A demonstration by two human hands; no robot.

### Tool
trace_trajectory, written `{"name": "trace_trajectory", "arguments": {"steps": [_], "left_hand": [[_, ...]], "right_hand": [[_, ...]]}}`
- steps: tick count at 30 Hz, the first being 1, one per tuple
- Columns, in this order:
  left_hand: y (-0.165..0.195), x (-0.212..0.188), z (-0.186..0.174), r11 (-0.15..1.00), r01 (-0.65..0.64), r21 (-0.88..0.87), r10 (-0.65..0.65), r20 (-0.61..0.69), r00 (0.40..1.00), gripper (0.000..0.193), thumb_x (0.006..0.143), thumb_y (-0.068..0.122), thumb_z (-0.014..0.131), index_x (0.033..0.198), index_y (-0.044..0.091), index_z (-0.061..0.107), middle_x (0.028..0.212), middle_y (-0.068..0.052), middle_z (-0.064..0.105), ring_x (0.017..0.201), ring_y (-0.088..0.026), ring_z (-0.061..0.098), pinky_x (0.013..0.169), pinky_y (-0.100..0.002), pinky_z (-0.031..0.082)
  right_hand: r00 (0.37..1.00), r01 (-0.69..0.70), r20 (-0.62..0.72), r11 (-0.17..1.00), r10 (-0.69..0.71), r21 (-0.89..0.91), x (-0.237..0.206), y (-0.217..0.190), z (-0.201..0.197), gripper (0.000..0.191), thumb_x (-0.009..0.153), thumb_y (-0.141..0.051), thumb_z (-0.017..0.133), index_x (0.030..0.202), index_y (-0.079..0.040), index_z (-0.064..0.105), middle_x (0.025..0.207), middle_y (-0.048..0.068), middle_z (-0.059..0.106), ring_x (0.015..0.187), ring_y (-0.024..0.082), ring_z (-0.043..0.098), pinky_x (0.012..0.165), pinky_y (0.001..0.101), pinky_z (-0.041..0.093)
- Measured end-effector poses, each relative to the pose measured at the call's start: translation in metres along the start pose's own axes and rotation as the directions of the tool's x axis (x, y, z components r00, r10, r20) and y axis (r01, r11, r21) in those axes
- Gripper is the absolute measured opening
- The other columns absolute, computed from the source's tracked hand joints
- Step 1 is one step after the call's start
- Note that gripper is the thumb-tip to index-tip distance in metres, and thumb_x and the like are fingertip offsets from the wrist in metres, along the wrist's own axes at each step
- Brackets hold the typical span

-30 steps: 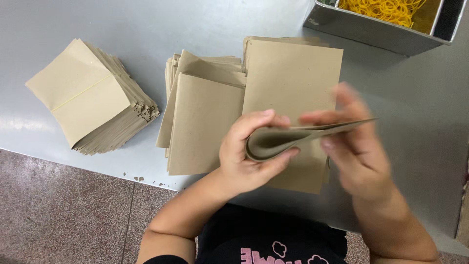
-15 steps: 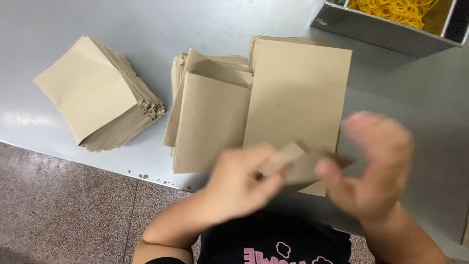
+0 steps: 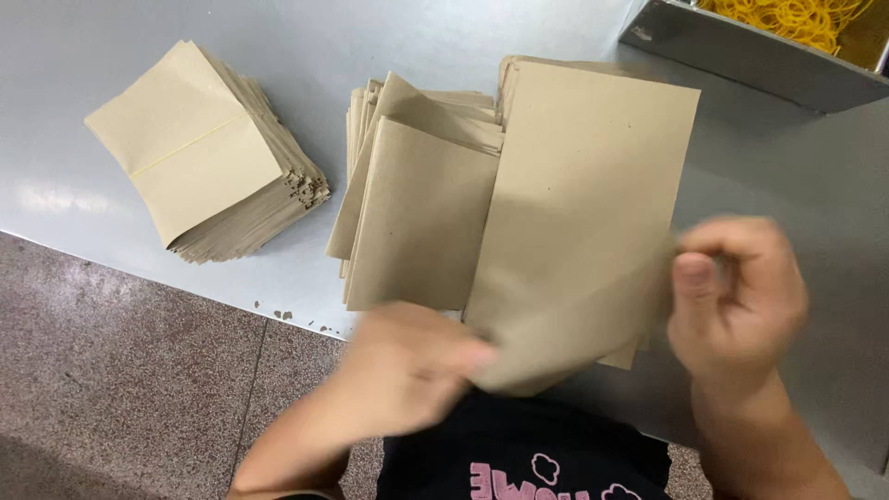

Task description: The person folds kraft paper sheets into paper bags at a metal work table, creasing each sheet by hand and placing the folded bag onto a growing stack. They periodically align the finished stack and continue folding new sheets one at a time.

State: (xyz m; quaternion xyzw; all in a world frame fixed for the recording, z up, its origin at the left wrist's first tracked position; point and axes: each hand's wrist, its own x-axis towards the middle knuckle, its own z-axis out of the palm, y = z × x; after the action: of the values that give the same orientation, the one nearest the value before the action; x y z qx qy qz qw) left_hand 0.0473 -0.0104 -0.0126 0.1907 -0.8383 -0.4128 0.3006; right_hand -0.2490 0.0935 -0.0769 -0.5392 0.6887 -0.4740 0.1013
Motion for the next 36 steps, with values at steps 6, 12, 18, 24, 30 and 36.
{"name": "trace_trajectory", "arguments": {"steps": [6,12,18,24,30,36], "left_hand": [[-0.011,-0.012,-0.032,0.476,0.663,0.577,-0.555,-0.387,0.736,0.046,0.105,0.037,0.057,0.068,0.01,0.063,0.056,-0.009,0.059,0.053,-0.031,0.061,0.051,-0.043,0.046],[-0.016,-0.02,-0.028,0.285,0.591,0.754,-0.502,-0.408,0.763,0.048,0.101,0.044,0.061,0.065,0.012,0.062,0.055,-0.008,0.06,0.051,-0.034,0.059,0.046,-0.044,0.044],[-0.004,-0.021,-0.036,0.316,0.598,0.737,-0.595,-0.337,0.73,0.047,0.101,0.044,0.06,0.065,0.014,0.063,0.05,-0.007,0.056,0.044,-0.029,0.058,0.042,-0.041,0.042],[-0.003,-0.02,-0.024,0.205,0.584,0.785,-0.529,-0.414,0.741,0.043,0.089,0.055,0.071,0.078,0.014,0.071,0.053,-0.003,0.061,0.046,-0.026,0.06,0.043,-0.038,0.044],[0.01,-0.017,-0.015,0.747,0.468,0.471,-0.254,-0.449,0.857,0.05,0.088,0.035,0.088,0.125,0.007,0.068,0.11,-0.009,0.074,0.098,-0.021,0.074,0.08,-0.03,0.06],[-0.017,0.01,0.041,0.934,-0.014,-0.356,-0.045,-0.157,0.987,0.129,0.08,0.045,0.089,0.165,0.008,0.0,0.165,-0.025,0.027,0.152,-0.035,0.033,0.127,-0.047,0.033]], "right_hand": [[0.8,0.427,0.491,0.902,-0.345,-0.062,0.007,-0.055,0.03,0.041,0.075,-0.035,0.083,0.103,-0.01,0.067,0.105,0.008,0.063,0.105,0.033,0.057,0.09,0.0476,0.043],[0.738,0.437,0.596,0.897,-0.316,-0.066,-0.002,-0.054,0.038,0.044,0.074,-0.035,0.084,0.108,-0.011,0.069,0.112,0.006,0.064,0.114,0.03,0.056,0.093,0.045,0.044],[0.746,0.37,0.605,0.928,-0.277,-0.032,-0.002,-0.045,0.035,0.042,0.074,-0.037,0.084,0.106,-0.013,0.071,0.111,0.003,0.064,0.114,0.029,0.057,0.093,0.0437,0.044],[0.741,0.316,0.616,0.948,-0.266,0.03,-0.003,-0.041,0.034,0.029,0.078,-0.028,0.082,0.101,-0.013,0.071,0.108,0.004,0.066,0.112,0.028,0.059,0.092,0.0423,0.044],[0.805,-0.12,0.577,0.916,-0.136,0.383,-0.007,-0.03,0.002,0.012,0.094,-0.011,0.068,0.105,-0.009,0.065,0.104,0.006,0.072,0.1,0.023,0.07,0.088,0.0362,0.055],[0.815,-0.377,0.535,0.497,-0.223,0.782,-0.006,-0.04,-0.034,0.009,0.101,-0.003,0.056,0.11,-0.004,0.06,0.105,0.015,0.076,0.103,0.027,0.074,0.098,0.043,0.056]]}}
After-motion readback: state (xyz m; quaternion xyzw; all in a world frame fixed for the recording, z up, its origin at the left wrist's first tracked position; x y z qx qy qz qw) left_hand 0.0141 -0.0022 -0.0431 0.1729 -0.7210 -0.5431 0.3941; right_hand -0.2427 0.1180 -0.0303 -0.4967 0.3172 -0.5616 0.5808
